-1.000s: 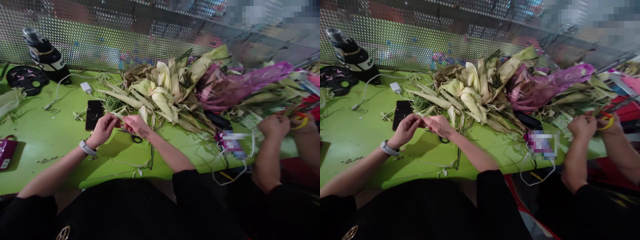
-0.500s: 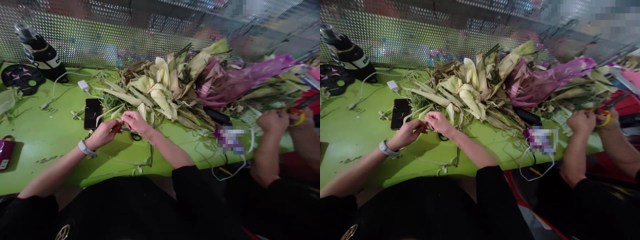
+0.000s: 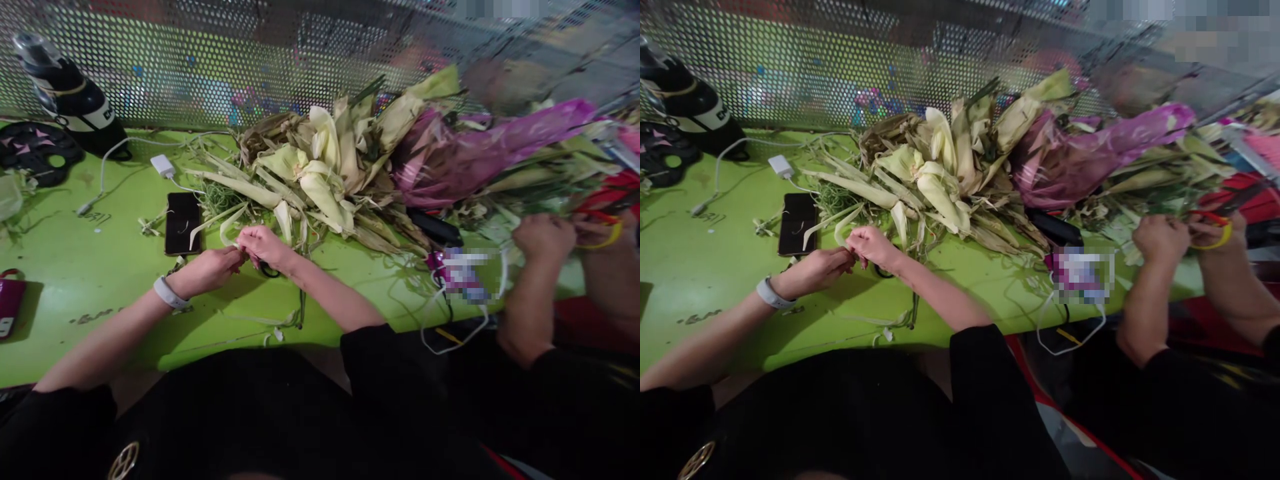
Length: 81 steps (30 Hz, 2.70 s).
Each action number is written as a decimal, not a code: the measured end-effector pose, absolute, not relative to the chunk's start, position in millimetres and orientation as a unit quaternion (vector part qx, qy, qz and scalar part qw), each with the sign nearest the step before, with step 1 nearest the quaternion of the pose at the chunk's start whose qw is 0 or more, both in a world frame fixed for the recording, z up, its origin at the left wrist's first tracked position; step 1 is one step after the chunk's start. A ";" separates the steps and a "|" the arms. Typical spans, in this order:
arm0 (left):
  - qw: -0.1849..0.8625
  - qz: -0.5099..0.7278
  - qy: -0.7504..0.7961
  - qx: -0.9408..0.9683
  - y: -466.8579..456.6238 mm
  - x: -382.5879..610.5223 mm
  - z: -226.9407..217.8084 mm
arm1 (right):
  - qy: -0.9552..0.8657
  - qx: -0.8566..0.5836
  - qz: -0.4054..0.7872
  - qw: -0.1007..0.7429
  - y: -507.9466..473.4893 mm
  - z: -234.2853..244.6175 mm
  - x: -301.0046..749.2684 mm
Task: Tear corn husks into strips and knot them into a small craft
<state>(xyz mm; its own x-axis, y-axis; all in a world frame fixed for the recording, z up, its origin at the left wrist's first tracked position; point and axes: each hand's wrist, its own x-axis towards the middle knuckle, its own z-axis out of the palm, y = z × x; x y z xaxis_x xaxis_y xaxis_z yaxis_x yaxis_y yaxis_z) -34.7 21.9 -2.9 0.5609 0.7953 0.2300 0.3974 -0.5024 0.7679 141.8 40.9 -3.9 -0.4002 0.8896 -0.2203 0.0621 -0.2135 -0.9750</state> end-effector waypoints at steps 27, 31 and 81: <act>0.616 0.393 0.412 0.545 20.4 -41.8 -25.8 | -0.506 -0.467 0.675 0.266 15.2 -4.3 154.0; 0.607 0.396 0.424 0.543 19.2 -40.5 -26.0 | -0.415 -0.434 0.761 0.247 16.0 -7.1 152.5; 0.352 0.282 0.449 0.771 1.5 -34.9 -16.8 | -0.838 -0.461 0.151 0.249 16.3 -36.7 161.8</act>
<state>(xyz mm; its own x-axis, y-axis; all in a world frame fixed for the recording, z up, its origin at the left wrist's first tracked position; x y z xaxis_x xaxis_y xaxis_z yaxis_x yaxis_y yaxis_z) -34.9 1.5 -16.8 0.4374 0.8913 0.1195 0.4935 -0.3490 0.7966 161.8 16.3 -36.7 -0.4506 0.8483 0.2781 0.6983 0.5291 -0.4821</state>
